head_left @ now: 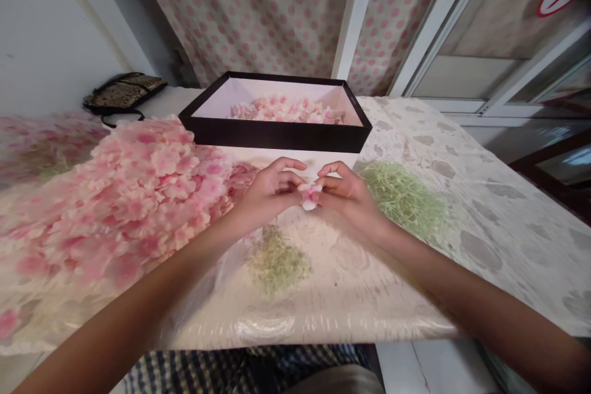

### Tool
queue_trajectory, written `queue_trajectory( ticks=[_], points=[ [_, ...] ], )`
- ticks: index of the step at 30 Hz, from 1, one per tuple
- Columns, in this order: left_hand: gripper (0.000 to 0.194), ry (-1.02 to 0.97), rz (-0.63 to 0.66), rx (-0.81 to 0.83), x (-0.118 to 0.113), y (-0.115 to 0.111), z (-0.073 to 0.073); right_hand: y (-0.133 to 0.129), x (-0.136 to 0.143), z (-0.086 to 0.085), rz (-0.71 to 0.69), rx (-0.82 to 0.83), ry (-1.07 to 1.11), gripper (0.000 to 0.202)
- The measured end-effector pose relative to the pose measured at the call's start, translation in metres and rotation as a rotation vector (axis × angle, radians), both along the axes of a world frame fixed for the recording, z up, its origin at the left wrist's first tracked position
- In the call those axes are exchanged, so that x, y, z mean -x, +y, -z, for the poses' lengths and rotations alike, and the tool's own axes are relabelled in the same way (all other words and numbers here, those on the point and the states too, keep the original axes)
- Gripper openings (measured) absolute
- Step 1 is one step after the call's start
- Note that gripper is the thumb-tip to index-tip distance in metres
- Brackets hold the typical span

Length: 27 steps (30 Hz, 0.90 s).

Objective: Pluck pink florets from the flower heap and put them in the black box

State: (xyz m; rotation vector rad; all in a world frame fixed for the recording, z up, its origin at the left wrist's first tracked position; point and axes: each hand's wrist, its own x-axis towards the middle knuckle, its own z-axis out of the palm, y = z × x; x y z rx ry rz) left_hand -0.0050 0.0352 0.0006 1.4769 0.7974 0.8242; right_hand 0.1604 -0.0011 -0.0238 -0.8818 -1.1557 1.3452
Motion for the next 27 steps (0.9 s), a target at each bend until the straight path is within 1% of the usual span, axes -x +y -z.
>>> queue_trajectory(
  ticks=[4, 10, 20, 27],
  points=[
    [0.040, -0.002, -0.002, 0.005, -0.0002, -0.0003, 0.0002, -0.0005, 0.0001, -0.0005, 0.018, -0.016, -0.005, 0.032],
    [0.038, 0.011, -0.004, -0.030, -0.0004, -0.0004, 0.0009, -0.0011, 0.0012, -0.0018, 0.030, -0.018, -0.010, 0.032],
    [0.038, 0.022, -0.016, -0.012, -0.0008, -0.0010, -0.0008, -0.0016, 0.0009, 0.0002, 0.048, -0.026, -0.062, 0.033],
    [0.034, 0.043, -0.040, -0.131, -0.0011, -0.0022, 0.0010, -0.0034, 0.0010, -0.0027, 0.106, -0.083, -0.130, 0.037]
  ],
)
